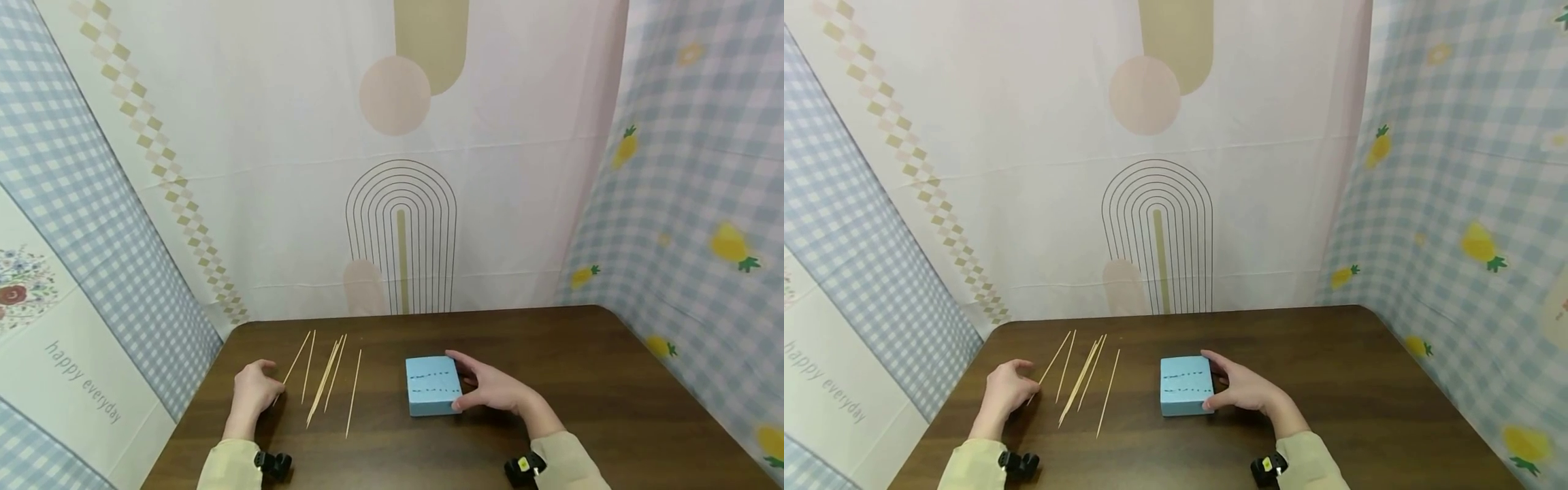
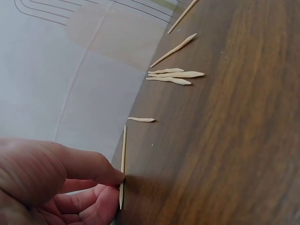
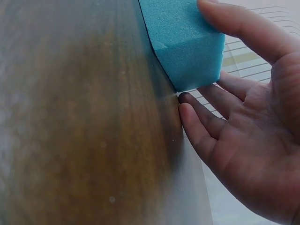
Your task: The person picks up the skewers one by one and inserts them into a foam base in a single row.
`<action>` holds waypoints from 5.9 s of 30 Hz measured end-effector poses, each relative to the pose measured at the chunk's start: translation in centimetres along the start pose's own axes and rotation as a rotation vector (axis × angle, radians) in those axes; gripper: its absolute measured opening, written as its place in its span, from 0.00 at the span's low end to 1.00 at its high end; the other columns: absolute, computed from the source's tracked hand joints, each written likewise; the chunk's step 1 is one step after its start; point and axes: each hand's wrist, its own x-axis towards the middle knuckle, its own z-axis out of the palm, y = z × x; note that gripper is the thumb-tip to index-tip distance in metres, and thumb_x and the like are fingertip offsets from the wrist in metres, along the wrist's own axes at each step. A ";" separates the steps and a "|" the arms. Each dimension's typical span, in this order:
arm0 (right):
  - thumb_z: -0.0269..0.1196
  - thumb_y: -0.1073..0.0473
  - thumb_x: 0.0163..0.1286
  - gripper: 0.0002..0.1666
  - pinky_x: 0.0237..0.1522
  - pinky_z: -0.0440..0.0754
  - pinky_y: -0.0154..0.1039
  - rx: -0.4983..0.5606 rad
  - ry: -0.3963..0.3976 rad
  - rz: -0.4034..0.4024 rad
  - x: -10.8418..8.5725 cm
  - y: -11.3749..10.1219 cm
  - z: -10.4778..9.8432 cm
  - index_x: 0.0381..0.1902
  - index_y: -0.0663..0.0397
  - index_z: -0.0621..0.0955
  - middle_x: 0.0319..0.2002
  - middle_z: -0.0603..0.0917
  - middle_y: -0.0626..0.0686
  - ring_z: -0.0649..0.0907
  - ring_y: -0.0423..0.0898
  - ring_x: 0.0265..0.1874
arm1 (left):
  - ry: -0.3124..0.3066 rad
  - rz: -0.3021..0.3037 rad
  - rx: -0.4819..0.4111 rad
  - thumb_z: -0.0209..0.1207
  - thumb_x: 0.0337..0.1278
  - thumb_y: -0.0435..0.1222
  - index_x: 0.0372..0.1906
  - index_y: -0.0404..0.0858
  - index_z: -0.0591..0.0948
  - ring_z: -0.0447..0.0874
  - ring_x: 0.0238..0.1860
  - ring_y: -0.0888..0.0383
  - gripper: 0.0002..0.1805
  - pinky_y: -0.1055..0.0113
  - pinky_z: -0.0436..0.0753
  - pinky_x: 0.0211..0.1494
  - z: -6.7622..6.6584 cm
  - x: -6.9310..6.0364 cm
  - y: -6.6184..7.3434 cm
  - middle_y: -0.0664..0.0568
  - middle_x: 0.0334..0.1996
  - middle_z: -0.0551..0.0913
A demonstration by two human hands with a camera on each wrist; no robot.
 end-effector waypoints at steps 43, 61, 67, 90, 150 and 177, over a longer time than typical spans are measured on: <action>0.79 0.54 0.63 0.64 0.76 0.64 0.64 -0.039 0.000 0.010 0.2 0.0 -0.1 0.87 0.52 0.55 0.82 0.58 0.69 0.62 0.67 0.80 | -0.001 0.074 0.198 0.72 0.37 0.25 0.43 0.23 0.82 0.83 0.45 0.23 0.21 0.36 0.83 0.50 -0.7 -0.4 0.4 0.27 0.42 0.86; 0.78 0.54 0.63 0.63 0.76 0.65 0.65 -0.047 0.000 0.022 0.0 -0.1 0.1 0.87 0.51 0.55 0.82 0.57 0.70 0.63 0.68 0.79 | -0.036 0.078 0.152 0.73 0.39 0.26 0.44 0.25 0.85 0.84 0.46 0.28 0.20 0.37 0.82 0.51 -1.2 -0.3 -0.5 0.31 0.41 0.87; 0.78 0.53 0.64 0.63 0.76 0.64 0.65 -0.056 0.000 0.022 -0.1 -0.3 0.1 0.87 0.51 0.55 0.82 0.57 0.69 0.63 0.67 0.79 | -0.044 0.103 0.195 0.73 0.40 0.24 0.42 0.26 0.86 0.85 0.43 0.26 0.18 0.37 0.83 0.48 -1.3 -0.3 -0.1 0.31 0.41 0.87; 0.78 0.50 0.63 0.64 0.76 0.64 0.64 -0.083 -0.007 0.005 0.2 0.6 -0.1 0.87 0.53 0.54 0.83 0.58 0.68 0.63 0.65 0.80 | -0.059 0.072 0.072 0.69 0.42 0.25 0.43 0.28 0.85 0.86 0.31 0.51 0.17 0.46 0.84 0.43 -2.2 -0.5 -0.7 0.51 0.27 0.88; 0.78 0.48 0.64 0.63 0.76 0.64 0.64 -0.057 0.021 0.047 0.1 0.4 0.1 0.87 0.48 0.56 0.82 0.59 0.67 0.64 0.66 0.79 | -0.433 0.469 -0.815 0.69 0.69 0.29 0.53 0.26 0.84 0.89 0.43 0.56 0.13 0.54 0.88 0.52 11.9 -5.4 15.6 0.42 0.43 0.89; 0.78 0.48 0.64 0.64 0.77 0.63 0.63 -0.047 0.015 0.049 0.1 0.7 -0.1 0.88 0.48 0.55 0.83 0.58 0.66 0.62 0.64 0.80 | -0.431 0.558 -0.665 0.70 0.67 0.29 0.48 0.34 0.89 0.88 0.40 0.57 0.07 0.68 0.85 0.44 12.4 -5.2 15.3 0.47 0.41 0.91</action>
